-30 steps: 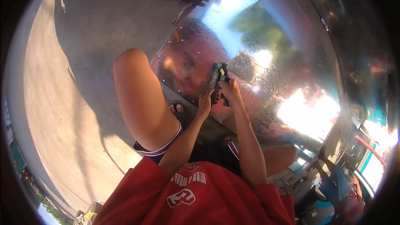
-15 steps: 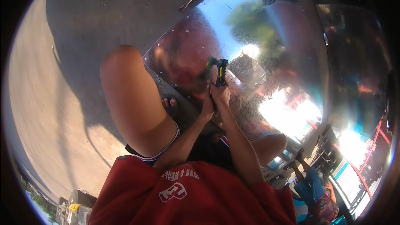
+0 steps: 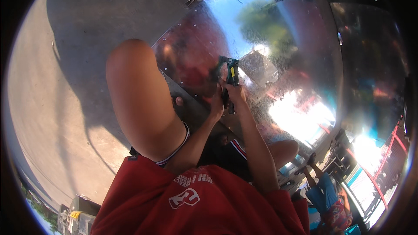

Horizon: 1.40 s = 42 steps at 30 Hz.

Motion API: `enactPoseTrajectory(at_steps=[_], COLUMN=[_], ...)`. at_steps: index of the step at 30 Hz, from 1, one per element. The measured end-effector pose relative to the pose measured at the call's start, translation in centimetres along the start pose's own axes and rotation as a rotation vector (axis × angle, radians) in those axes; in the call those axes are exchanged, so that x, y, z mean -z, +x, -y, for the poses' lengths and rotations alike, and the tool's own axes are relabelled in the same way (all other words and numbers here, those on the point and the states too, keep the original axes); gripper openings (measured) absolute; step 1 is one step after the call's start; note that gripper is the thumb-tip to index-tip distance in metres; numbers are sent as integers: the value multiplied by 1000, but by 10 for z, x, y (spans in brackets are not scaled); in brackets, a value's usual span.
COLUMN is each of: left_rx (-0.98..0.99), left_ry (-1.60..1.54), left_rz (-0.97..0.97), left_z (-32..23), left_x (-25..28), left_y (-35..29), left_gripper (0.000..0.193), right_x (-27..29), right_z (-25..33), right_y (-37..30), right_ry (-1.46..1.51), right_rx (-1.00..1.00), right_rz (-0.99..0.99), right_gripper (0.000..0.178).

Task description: The person sits on the floor and uses a cordless drill to drive screws into a large, reflective metal sheet. They repeatedly position the drill, drive screws, and adjust their grip on the sheet.

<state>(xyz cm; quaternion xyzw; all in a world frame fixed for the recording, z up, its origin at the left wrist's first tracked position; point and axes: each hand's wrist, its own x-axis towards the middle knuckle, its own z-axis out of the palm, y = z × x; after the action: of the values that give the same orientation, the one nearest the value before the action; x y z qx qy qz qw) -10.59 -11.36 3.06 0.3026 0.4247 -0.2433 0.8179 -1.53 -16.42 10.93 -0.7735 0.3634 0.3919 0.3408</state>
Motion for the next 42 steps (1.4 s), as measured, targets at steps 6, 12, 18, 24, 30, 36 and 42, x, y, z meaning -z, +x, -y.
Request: enactPoseTrajectory(at_steps=[6,12,18,24,30,36,42], left_rx=[-110,-45,-120,-6,-174,-213,86], left_ry=[-278,160,105,10,-251,-161,-9], left_rz=[-58,58,29,-59,-35,61,95], left_z=[1,-3,1,5,19,18,5], left_x=[-3,0,-7,1,6,20,18], left_y=[-7,-6,-11,-3,15,18,6], left_gripper=[57,58,57,62,68,78,71], right_x=[-57,-2,17,2,-22,-28,26], right_z=[-23,-6,9,-2,-6,-6,-2], right_y=[11,12,3,2,7,14,24], right_ry=[-103,-35,129,149,33,-202,-32], right_rx=[195,142,-22,77,80,258,80], right_rz=[-315,-76,113,2,-225,-264,47], right_gripper=[35,34,41,44,34,35,58])
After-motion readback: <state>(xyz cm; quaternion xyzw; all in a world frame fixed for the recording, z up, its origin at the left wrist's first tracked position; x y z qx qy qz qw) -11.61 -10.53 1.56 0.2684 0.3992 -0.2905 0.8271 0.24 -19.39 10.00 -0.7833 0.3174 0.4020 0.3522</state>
